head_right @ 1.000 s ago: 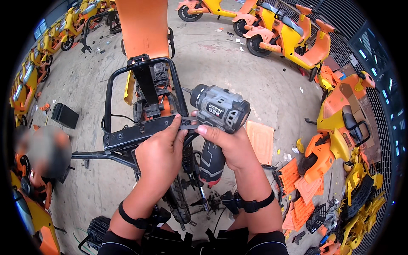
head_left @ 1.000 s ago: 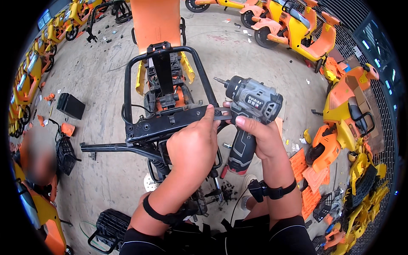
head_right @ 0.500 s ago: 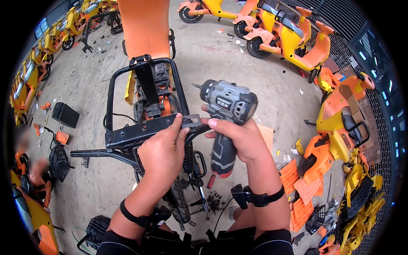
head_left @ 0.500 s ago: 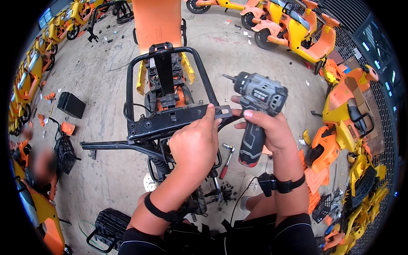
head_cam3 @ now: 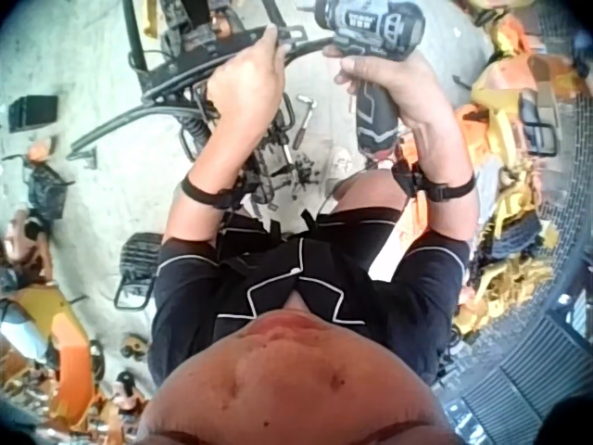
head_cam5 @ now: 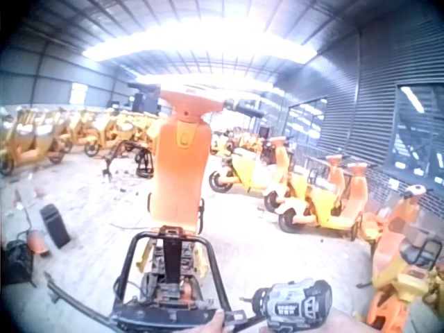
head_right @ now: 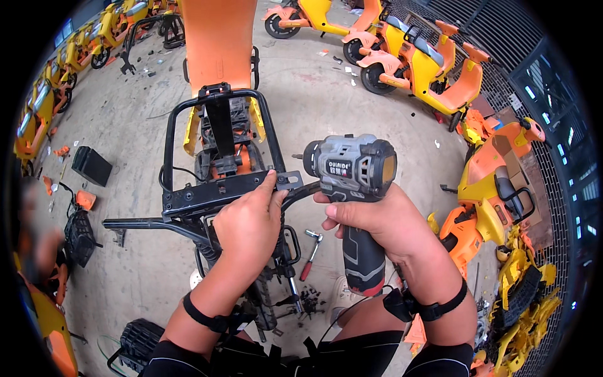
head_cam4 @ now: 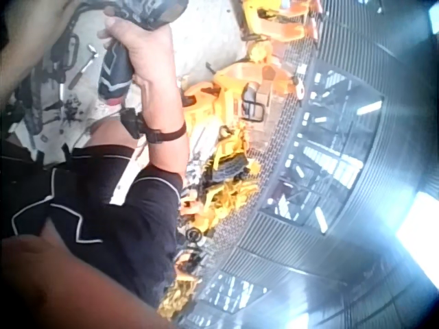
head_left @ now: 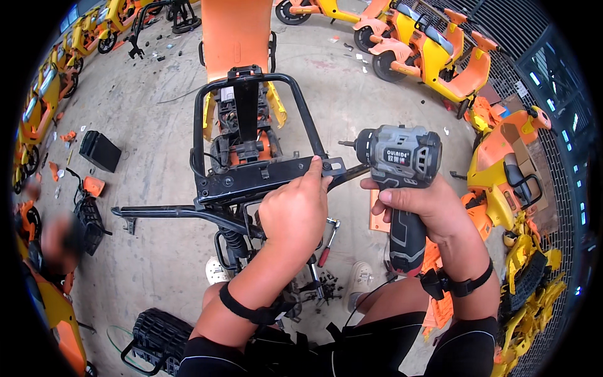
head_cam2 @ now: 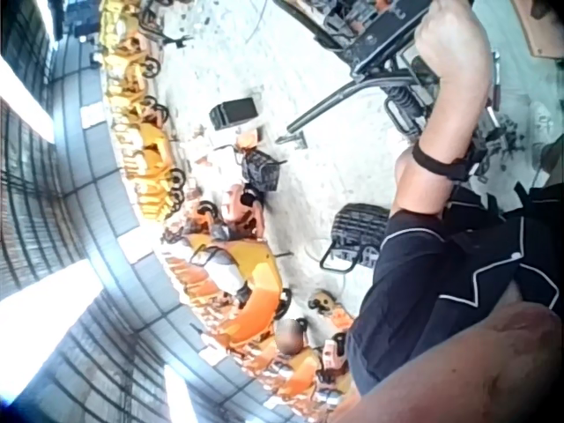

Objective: The person uses a cordless impact driver to secure a metal bracket onto the handlebar stem of an electric scooter. They align the bracket, drive in multiple screws, and then attach a small plastic component to the assembly.

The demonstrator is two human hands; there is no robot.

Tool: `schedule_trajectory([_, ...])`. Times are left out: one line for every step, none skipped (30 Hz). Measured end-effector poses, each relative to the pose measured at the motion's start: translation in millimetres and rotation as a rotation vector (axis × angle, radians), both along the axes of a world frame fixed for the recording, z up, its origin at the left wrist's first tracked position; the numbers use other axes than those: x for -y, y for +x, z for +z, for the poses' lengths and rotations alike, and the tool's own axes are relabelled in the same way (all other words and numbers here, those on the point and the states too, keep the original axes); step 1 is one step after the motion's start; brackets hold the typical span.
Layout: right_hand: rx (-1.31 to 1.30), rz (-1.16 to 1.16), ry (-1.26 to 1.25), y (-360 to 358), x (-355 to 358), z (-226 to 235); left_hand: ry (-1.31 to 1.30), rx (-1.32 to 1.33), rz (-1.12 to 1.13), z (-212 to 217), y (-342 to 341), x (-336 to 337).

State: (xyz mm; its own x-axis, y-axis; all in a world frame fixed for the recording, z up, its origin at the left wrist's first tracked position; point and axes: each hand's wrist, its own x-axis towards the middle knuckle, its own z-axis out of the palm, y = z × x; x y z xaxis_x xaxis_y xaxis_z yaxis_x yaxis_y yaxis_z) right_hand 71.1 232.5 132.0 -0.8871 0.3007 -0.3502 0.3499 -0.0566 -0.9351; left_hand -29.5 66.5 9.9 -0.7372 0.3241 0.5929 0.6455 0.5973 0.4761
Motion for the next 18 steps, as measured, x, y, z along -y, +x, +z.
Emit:
schedule_trajectory([0.018, 0.008, 0.019, 0.6, 1.6, 2.7, 0.001, -0.001, 0.008, -0.2, -0.5, 0.7])
schedule_trajectory([0.035, 0.017, 0.038, 1.5, 3.8, 6.1, 0.002, -0.001, 0.017, -0.8, -1.2, 1.7])
schedule_trajectory([0.053, 0.022, 0.058, 2.9, 5.3, 10.0, 0.004, -0.002, 0.022, -1.3, -1.5, 1.8])
schedule_trajectory([0.071, 0.019, 0.062, 2.8, 7.4, 13.6, -0.003, -0.014, 0.01, -1.5, -1.6, 2.2])
schedule_trajectory([0.09, 0.016, 0.067, 1.7, 10.3, 17.2, -0.009, -0.026, -0.001, -1.6, -1.7, 2.7])
schedule_trajectory([0.107, 0.015, 0.07, -0.3, 13.8, 20.4, -0.018, -0.041, -0.01, -1.9, -2.4, 3.4])
schedule_trajectory([0.142, 0.023, 0.115, -1.8, 17.4, 25.1, -0.02, -0.054, -0.014, -2.3, -3.0, 3.2])
schedule_trajectory([0.149, 0.051, 0.124, -3.8, 16.0, 26.2, -0.021, -0.066, -0.018, -2.8, -3.7, 2.9])
schedule_trajectory([0.161, 0.083, 0.128, -6.7, 12.8, 24.6, -0.028, -0.075, -0.02, -5.2, -3.7, 3.7])
schedule_trajectory([0.172, 0.114, 0.132, -9.9, 11.0, 23.6, -0.023, -0.085, -0.016, -7.5, -3.8, 3.8])
schedule_trajectory([0.188, 0.122, 0.143, -13.0, 11.1, 23.5, -0.019, -0.094, -0.012, -9.4, -3.7, 3.2])
schedule_trajectory([0.203, 0.126, 0.155, -15.3, 11.8, 25.2, -0.012, -0.105, -0.011, -9.5, -3.7, 2.5])
schedule_trajectory([0.218, 0.13, 0.168, -17.3, 12.5, 27.0, -0.008, -0.088, -0.01, -8.9, -2.9, 2.4])
schedule_trajectory([0.227, 0.127, 0.168, -18.7, 13.2, 28.9, -0.005, -0.072, -0.009, -8.1, -1.9, 2.5])
schedule_trajectory([0.235, 0.122, 0.169, -19.6, 13.3, 31.5, -0.001, -0.055, -0.008, -7.7, -1.4, 2.2])
schedule_trajectory([0.244, 0.118, 0.171, -20.5, 13.6, 34.3, 0.004, -0.063, -0.011, -8.2, -1.5, 1.8])
schedule_trajectory([0.268, 0.126, 0.187, -21.3, 14.3, 37.7, 0.01, -0.071, -0.014, -9.0, -1.7, 1.2])
schedule_trajectory([0.29, 0.136, 0.2, -22.9, 15.2, 41.1, 0.012, -0.08, -0.014, -9.8, -2.2, 1.1])
